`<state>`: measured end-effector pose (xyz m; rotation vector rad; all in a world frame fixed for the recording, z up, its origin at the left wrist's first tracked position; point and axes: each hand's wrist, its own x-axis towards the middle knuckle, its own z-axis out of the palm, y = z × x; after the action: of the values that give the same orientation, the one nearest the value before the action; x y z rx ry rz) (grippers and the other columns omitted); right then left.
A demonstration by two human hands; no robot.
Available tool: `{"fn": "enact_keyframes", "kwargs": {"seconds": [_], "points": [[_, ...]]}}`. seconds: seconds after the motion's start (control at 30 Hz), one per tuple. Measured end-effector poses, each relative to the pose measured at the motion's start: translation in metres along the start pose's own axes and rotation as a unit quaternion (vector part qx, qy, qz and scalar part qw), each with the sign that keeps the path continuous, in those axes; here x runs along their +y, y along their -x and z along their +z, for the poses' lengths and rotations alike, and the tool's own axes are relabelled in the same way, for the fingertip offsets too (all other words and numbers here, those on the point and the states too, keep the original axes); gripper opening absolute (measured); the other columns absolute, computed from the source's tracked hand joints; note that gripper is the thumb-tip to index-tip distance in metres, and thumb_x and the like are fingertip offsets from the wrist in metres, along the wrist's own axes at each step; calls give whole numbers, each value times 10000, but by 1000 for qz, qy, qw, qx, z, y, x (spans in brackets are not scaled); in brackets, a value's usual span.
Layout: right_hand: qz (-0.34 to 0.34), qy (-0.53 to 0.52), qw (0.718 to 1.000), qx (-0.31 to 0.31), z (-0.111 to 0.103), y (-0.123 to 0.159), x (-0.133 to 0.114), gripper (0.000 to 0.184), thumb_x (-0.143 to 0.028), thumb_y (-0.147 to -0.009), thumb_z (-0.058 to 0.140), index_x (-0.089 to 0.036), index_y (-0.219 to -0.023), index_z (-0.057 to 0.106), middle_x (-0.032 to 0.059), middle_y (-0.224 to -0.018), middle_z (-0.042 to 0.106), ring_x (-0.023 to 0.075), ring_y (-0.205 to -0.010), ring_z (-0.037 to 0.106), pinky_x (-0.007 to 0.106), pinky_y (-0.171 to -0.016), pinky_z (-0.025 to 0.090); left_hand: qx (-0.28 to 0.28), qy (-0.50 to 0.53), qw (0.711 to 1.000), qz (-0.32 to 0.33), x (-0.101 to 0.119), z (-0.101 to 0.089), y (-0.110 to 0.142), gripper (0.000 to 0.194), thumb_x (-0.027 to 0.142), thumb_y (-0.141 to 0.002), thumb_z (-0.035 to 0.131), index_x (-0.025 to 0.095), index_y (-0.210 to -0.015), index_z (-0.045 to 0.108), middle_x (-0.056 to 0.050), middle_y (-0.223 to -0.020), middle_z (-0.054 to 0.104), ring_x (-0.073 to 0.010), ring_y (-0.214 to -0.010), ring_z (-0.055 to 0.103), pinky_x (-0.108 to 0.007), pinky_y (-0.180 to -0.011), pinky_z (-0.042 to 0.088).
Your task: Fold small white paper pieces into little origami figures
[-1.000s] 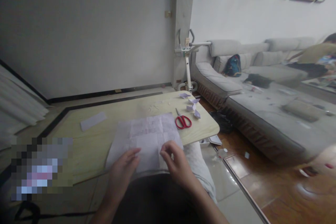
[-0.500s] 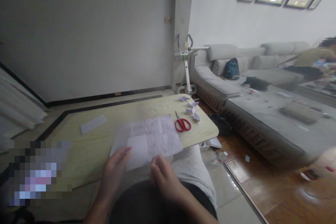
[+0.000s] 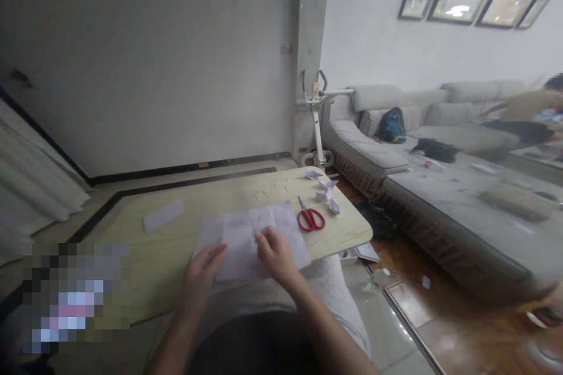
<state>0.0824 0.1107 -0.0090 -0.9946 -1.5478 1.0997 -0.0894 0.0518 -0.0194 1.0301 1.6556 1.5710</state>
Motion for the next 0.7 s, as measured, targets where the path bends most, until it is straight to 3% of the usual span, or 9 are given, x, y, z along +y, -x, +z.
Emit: {"fn": "enact_keyframes", "kwargs": {"seconds": [0.2,0.37,0.5,0.7], "points": [[8,16,1000,10,2,-7,16,298,-360,-873,544,-211,-620,493,-20,-570,541,145,-558,500,258,-558,406,-8,-1,1000,7,-9,-3,4,280,367,-705,687,145,-864,750,-110,-904,789,-287,-887,730,-377,-796,572],[15,9,1000,-7,-5,-8,18,112,-251,-792,639,-194,-732,565,-24,-630,587,146,-603,538,244,-566,424,5,0,1000,26,-10,-1,7,302,392,-715,670,145,-876,739,-115,-921,783,-286,-902,725,-382,-820,565],[18,-2,999,-29,-7,-8,19,104,-207,-782,643,-187,-699,585,-24,-614,604,140,-589,539,235,-551,411,4,1,999,36,-9,1,7,273,381,-700,681,158,-845,742,-114,-901,786,-295,-898,727,-394,-828,566],[24,-73,997,-21,-13,-7,20,152,-332,-824,617,-213,-745,564,-44,-583,546,124,-524,485,225,-495,378,10,5,1000,25,-6,-1,7,295,388,-695,678,150,-855,749,-120,-938,785,-301,-945,719,-408,-881,547]]}}
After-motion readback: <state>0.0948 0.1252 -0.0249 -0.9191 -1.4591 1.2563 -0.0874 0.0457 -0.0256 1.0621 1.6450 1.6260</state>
